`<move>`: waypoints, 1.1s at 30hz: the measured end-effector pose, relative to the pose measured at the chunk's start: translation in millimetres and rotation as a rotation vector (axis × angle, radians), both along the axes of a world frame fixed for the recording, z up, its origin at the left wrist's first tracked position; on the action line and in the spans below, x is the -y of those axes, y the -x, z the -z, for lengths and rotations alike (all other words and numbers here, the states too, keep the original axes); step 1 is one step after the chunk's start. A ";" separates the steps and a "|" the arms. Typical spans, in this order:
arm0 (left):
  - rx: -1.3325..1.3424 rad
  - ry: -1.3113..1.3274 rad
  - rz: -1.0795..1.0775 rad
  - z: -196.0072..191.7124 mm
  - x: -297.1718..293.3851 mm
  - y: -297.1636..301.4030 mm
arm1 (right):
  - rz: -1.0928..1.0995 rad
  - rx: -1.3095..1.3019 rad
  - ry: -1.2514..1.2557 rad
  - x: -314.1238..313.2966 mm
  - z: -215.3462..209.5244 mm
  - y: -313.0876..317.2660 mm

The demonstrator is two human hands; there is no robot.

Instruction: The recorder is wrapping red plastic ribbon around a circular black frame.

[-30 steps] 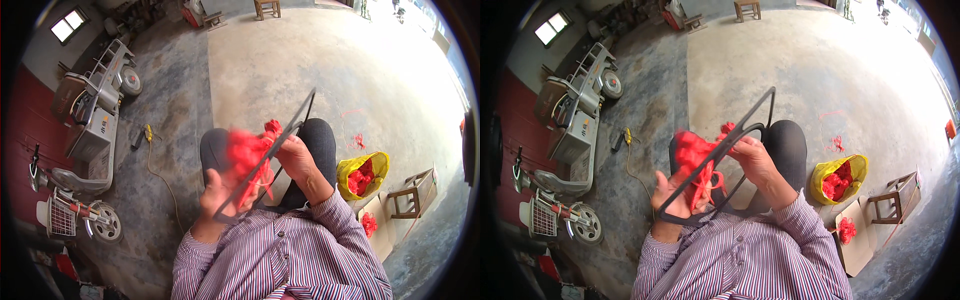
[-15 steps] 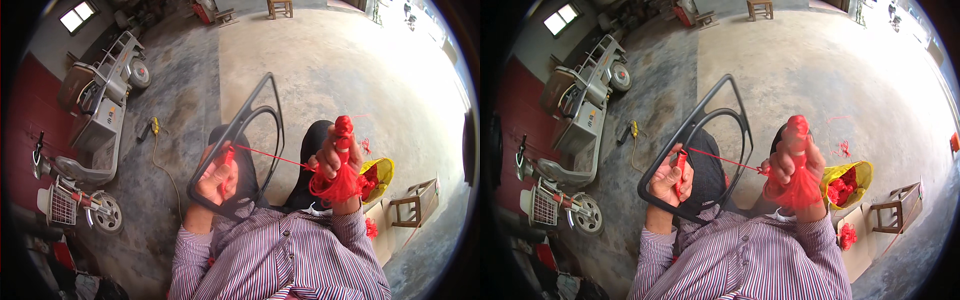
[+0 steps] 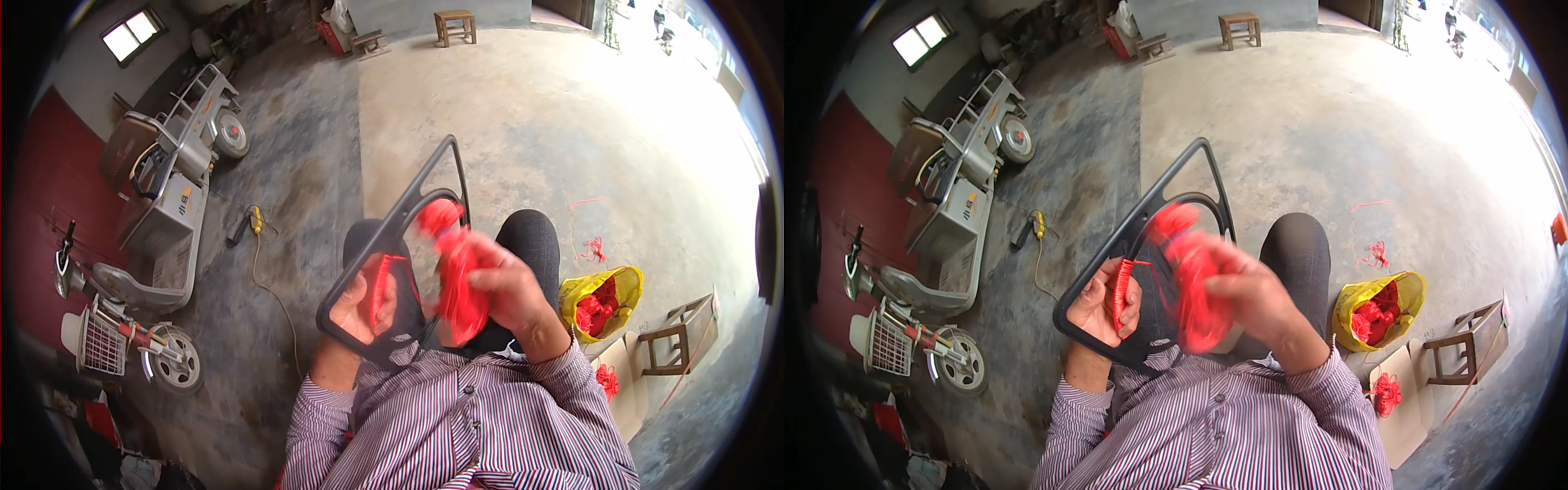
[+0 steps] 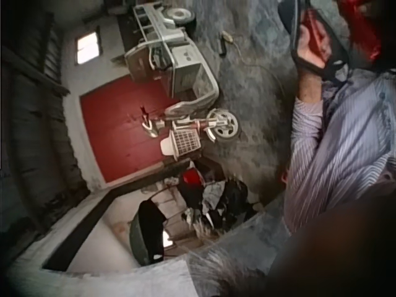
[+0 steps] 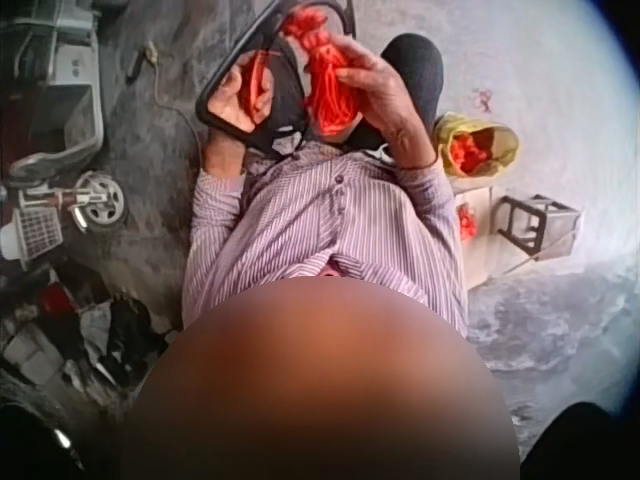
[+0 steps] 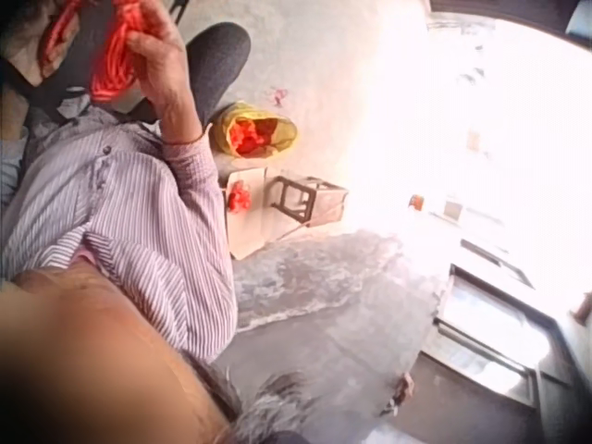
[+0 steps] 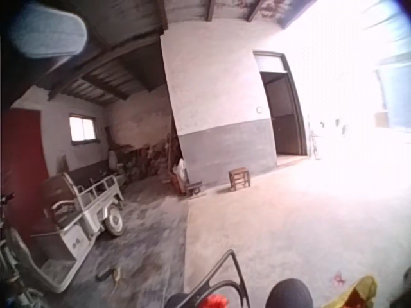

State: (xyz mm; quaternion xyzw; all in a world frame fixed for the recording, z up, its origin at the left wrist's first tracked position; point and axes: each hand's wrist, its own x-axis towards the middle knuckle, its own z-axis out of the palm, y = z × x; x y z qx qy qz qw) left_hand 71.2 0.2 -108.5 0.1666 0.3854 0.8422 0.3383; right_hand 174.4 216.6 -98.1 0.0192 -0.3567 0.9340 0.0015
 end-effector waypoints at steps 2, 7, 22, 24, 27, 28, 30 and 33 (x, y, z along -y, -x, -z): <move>0.101 0.110 -0.065 -10.6 -10.5 -8.4 | -0.126 -0.174 -0.420 3.4 -5.9 -1.1; 0.221 -0.243 0.173 -2.0 -27.8 -15.2 | 0.729 -0.425 -1.312 23.3 -3.5 27.7; 0.145 0.201 -0.012 0.0 -29.0 -37.2 | -0.072 0.053 0.360 16.4 22.2 34.2; 0.223 0.024 0.184 -6.4 -24.9 -27.6 | 0.196 0.069 0.186 2.4 53.2 42.9; 0.100 -0.025 0.241 -10.5 -18.5 -18.5 | 0.306 0.156 -0.200 -19.3 87.6 34.0; 0.080 -0.027 0.211 -10.5 -16.2 -17.3 | 0.299 0.155 -0.201 -23.8 90.0 26.8; 0.008 -0.038 0.163 -6.5 -13.5 -13.3 | 0.274 0.044 -0.275 -28.1 87.9 15.0; -0.063 0.012 0.184 -10.7 -10.6 -3.6 | 0.370 -0.134 0.163 -16.1 24.5 2.6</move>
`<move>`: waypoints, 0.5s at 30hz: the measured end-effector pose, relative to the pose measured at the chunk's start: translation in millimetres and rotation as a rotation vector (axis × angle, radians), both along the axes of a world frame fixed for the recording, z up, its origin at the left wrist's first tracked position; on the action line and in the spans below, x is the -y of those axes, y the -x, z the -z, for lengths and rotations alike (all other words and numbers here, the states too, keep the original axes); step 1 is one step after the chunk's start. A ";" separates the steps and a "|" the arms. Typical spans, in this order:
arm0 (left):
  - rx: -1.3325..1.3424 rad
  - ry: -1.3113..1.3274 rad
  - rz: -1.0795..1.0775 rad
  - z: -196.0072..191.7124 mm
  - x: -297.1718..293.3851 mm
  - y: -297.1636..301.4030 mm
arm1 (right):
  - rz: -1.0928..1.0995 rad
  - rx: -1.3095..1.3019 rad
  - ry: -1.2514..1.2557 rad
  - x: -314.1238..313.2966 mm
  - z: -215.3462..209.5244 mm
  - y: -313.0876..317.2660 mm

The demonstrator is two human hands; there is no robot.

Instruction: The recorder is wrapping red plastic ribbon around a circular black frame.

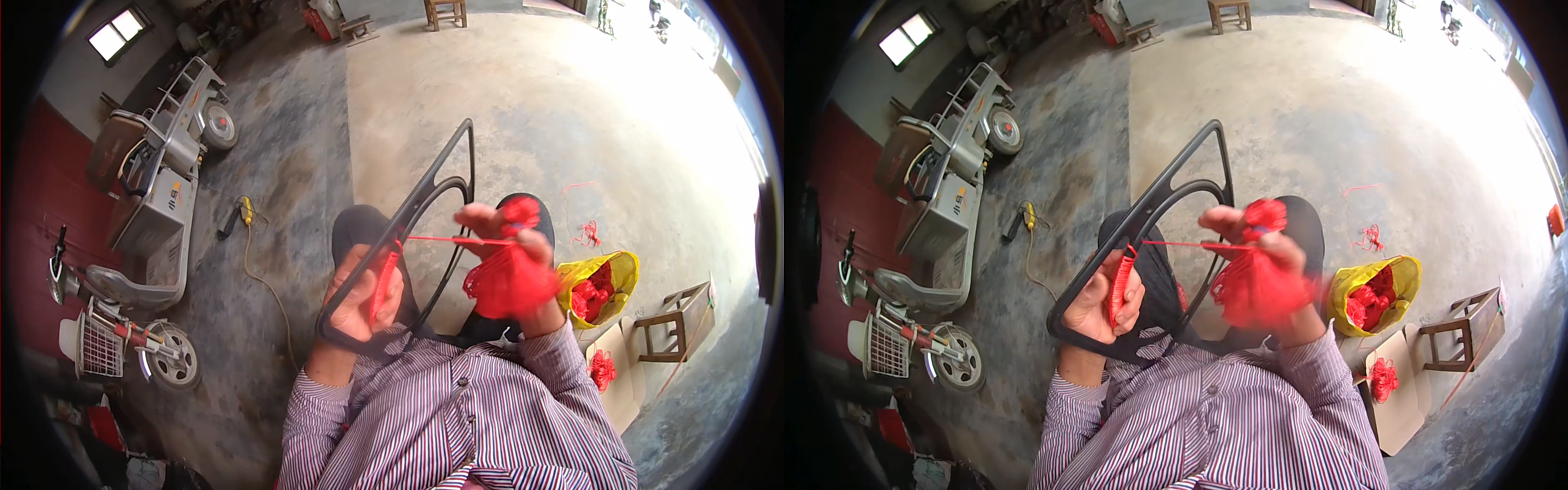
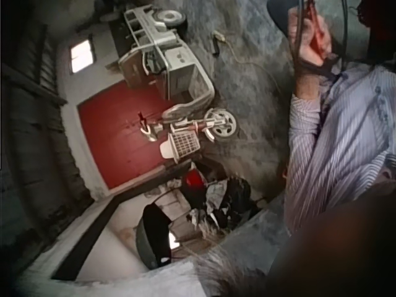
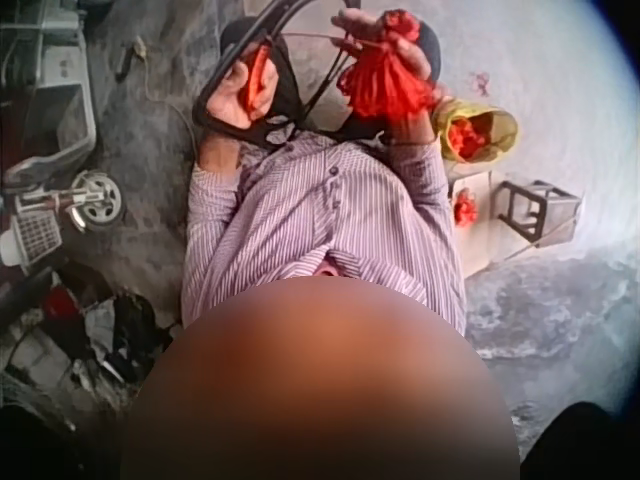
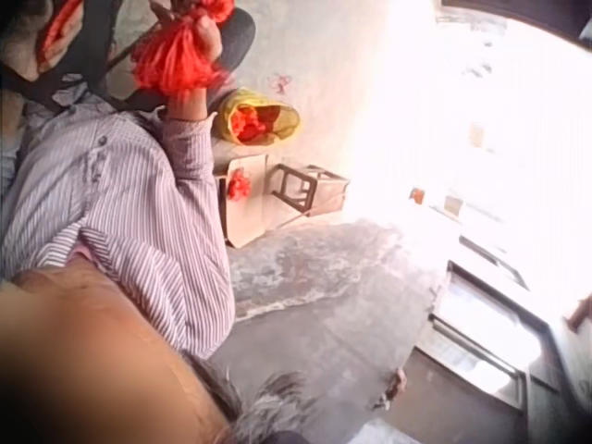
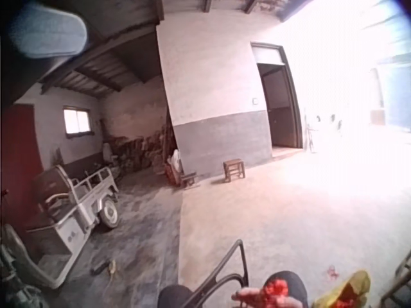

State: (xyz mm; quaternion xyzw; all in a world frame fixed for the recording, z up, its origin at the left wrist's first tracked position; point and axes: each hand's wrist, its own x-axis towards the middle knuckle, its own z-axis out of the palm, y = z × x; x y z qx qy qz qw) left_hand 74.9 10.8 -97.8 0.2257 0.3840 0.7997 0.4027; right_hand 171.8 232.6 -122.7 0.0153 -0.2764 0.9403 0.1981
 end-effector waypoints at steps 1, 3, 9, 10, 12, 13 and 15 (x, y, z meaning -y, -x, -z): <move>-0.001 0.002 -0.002 -0.7 0.1 -0.5 | -0.108 -0.216 0.097 -9.4 8.8 4.7; -0.050 0.078 -0.012 1.0 -0.8 -1.0 | -0.255 -0.458 0.138 -18.0 9.0 4.8; -0.046 0.012 -0.053 1.5 -2.1 6.5 | -0.222 -0.264 -0.225 17.2 -4.0 -11.0; -0.046 0.012 -0.056 3.2 -0.2 8.8 | -0.219 -0.269 -0.310 17.0 -2.8 -10.7; -0.005 0.010 -0.101 5.5 2.7 13.9 | -0.078 -0.183 -0.166 15.9 -0.1 -15.2; 0.024 0.004 -0.120 5.9 6.3 14.7 | 0.032 -0.148 -0.018 11.6 -4.4 -11.1; 0.052 0.028 -0.083 13.0 12.4 16.0 | 0.018 -0.178 0.223 -18.7 -1.3 -0.9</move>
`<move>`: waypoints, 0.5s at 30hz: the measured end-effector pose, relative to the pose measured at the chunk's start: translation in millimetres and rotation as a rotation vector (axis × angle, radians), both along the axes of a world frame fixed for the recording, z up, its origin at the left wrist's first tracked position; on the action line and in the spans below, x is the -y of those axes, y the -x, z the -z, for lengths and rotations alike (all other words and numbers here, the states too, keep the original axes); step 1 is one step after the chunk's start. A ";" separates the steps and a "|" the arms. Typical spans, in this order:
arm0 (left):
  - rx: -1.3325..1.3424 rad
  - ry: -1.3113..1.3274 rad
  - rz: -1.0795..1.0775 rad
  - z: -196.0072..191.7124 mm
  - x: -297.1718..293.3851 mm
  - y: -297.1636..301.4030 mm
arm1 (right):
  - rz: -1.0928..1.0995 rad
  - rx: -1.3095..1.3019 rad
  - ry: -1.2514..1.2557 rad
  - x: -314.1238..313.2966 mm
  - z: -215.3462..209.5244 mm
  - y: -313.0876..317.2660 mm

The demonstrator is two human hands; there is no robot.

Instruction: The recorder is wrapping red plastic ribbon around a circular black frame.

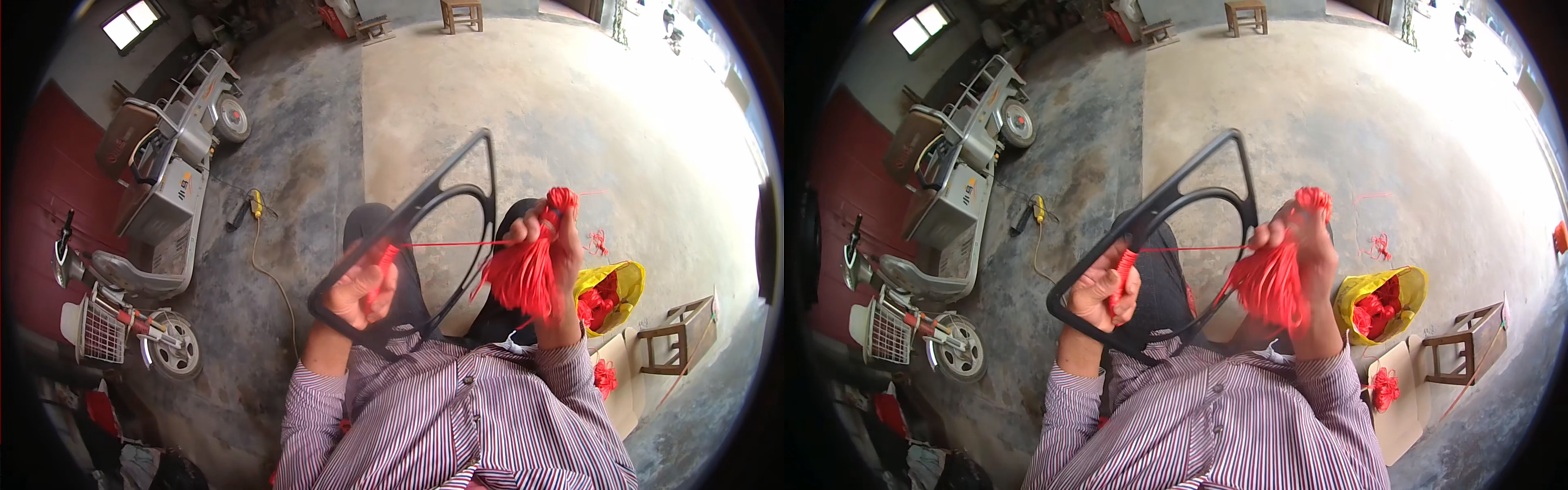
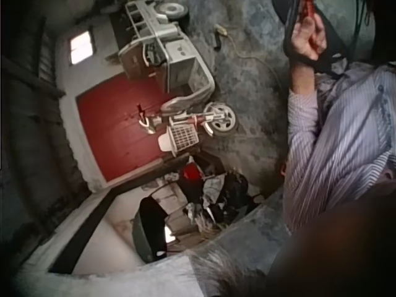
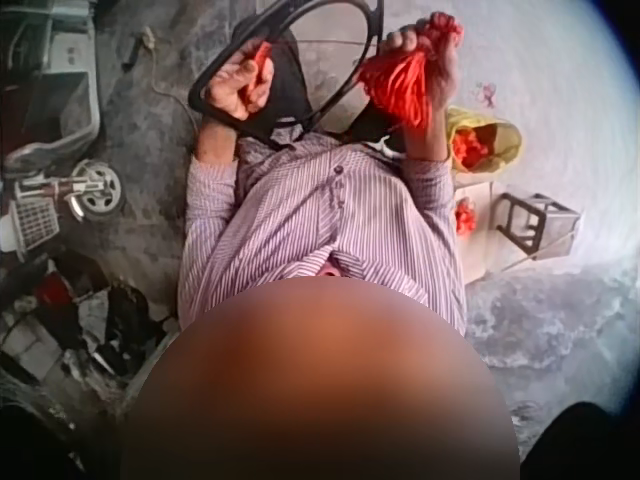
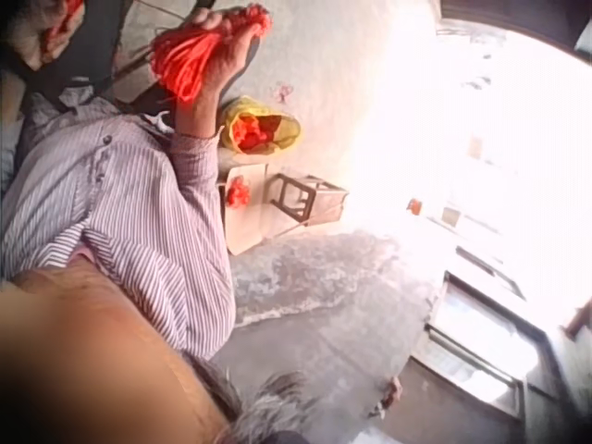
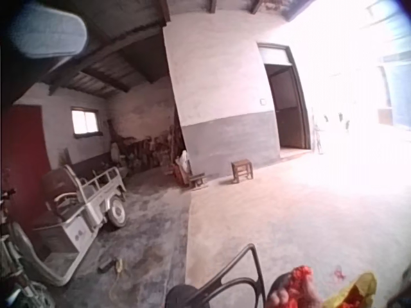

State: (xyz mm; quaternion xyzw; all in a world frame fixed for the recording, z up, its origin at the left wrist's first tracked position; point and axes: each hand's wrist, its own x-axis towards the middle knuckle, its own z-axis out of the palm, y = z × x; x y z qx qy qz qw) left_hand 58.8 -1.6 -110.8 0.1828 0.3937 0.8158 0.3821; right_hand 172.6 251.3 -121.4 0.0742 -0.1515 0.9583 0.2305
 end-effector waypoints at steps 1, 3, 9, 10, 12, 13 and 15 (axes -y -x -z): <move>0.038 0.024 0.047 1.0 -0.2 -0.6 | -0.028 0.010 0.050 -6.6 1.3 2.2; -0.010 0.030 0.053 1.9 -7.7 -3.3 | 0.036 0.072 0.051 -15.6 19.4 10.1; 0.048 -0.097 -0.005 6.7 -10.0 3.8 | -0.265 0.265 -0.320 27.3 -14.4 4.1; -0.016 -0.034 0.013 4.9 -10.4 4.4 | -0.368 0.247 -0.546 28.9 -19.3 1.1; -0.085 0.057 -0.058 -4.9 -20.1 -7.1 | -0.363 0.206 -0.922 39.3 -31.0 -3.0; -0.158 0.147 -0.141 -8.6 -23.3 -12.8 | -0.341 0.215 -1.193 38.0 -46.6 -0.4; 0.317 -0.112 0.001 -1.3 -22.6 -10.1 | -0.022 0.283 -1.472 45.3 -44.6 12.4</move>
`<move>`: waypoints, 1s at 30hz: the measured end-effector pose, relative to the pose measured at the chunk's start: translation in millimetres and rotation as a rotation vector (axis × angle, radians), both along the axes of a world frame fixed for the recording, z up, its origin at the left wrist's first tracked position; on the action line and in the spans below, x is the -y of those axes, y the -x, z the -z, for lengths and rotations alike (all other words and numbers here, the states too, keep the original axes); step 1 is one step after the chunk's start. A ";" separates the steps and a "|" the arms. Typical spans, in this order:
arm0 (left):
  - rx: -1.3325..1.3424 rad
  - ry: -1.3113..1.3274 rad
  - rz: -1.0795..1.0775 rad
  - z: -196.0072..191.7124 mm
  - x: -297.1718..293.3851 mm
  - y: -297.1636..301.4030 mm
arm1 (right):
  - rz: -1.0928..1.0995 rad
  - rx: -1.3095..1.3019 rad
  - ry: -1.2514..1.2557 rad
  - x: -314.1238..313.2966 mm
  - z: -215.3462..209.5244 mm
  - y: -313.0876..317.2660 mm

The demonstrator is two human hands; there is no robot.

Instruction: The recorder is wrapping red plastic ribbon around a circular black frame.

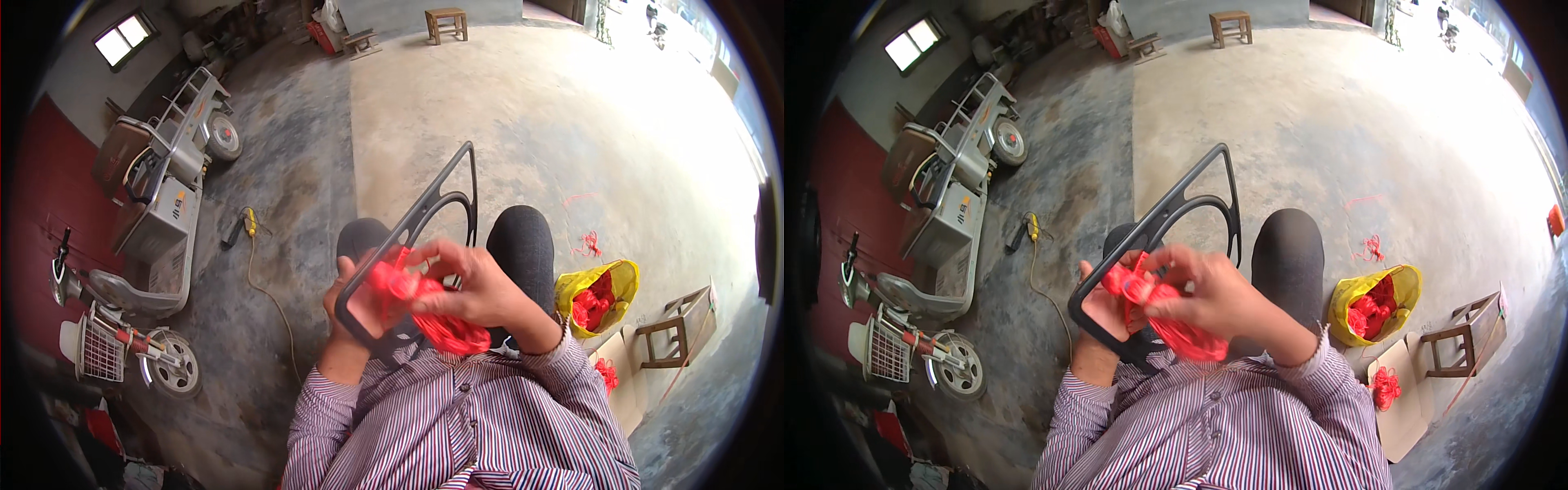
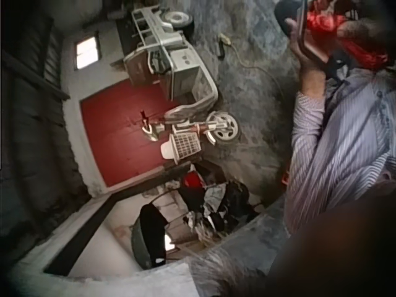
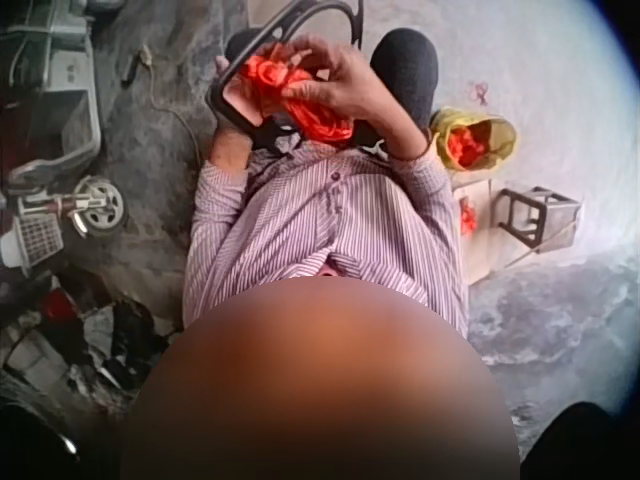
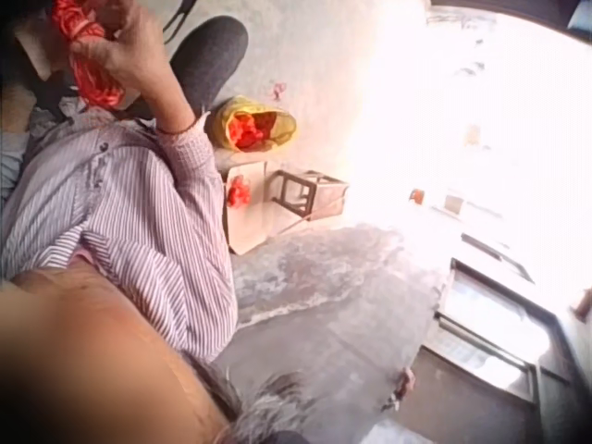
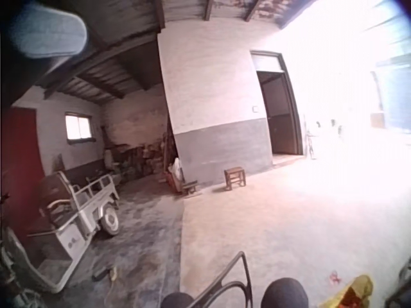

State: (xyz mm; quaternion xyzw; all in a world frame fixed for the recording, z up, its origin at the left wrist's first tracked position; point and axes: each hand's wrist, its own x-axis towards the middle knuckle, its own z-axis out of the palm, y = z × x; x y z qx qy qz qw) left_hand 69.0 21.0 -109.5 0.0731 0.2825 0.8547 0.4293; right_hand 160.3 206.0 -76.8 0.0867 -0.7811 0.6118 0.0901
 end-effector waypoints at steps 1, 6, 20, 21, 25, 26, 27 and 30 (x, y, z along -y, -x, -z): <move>-0.055 -0.010 -0.028 -4.5 -9.9 -7.0 | 0.004 0.003 0.000 5.5 2.8 6.7; -0.322 0.142 -0.054 5.5 -17.4 -10.9 | 0.256 -0.128 0.102 12.8 2.7 16.2; 0.053 -0.172 0.345 -0.5 5.3 -27.3 | -0.291 0.083 1.450 -3.8 43.6 35.8; -0.082 -0.133 0.312 -8.5 -1.3 -29.3 | -0.106 0.101 1.477 -10.0 55.4 42.0; -0.303 -0.047 0.208 -16.8 -3.1 -27.7 | 0.246 0.173 1.211 -20.0 111.3 30.6; -0.260 -0.032 0.159 -20.0 -2.2 -27.5 | 0.241 0.177 1.210 -18.7 111.9 24.5; -0.296 0.016 0.137 -15.5 -0.3 -23.9 | 0.018 0.090 1.358 -19.3 113.1 16.9; -0.451 0.102 0.115 -8.0 7.7 -9.7 | -0.363 -0.216 1.639 -24.1 87.4 9.2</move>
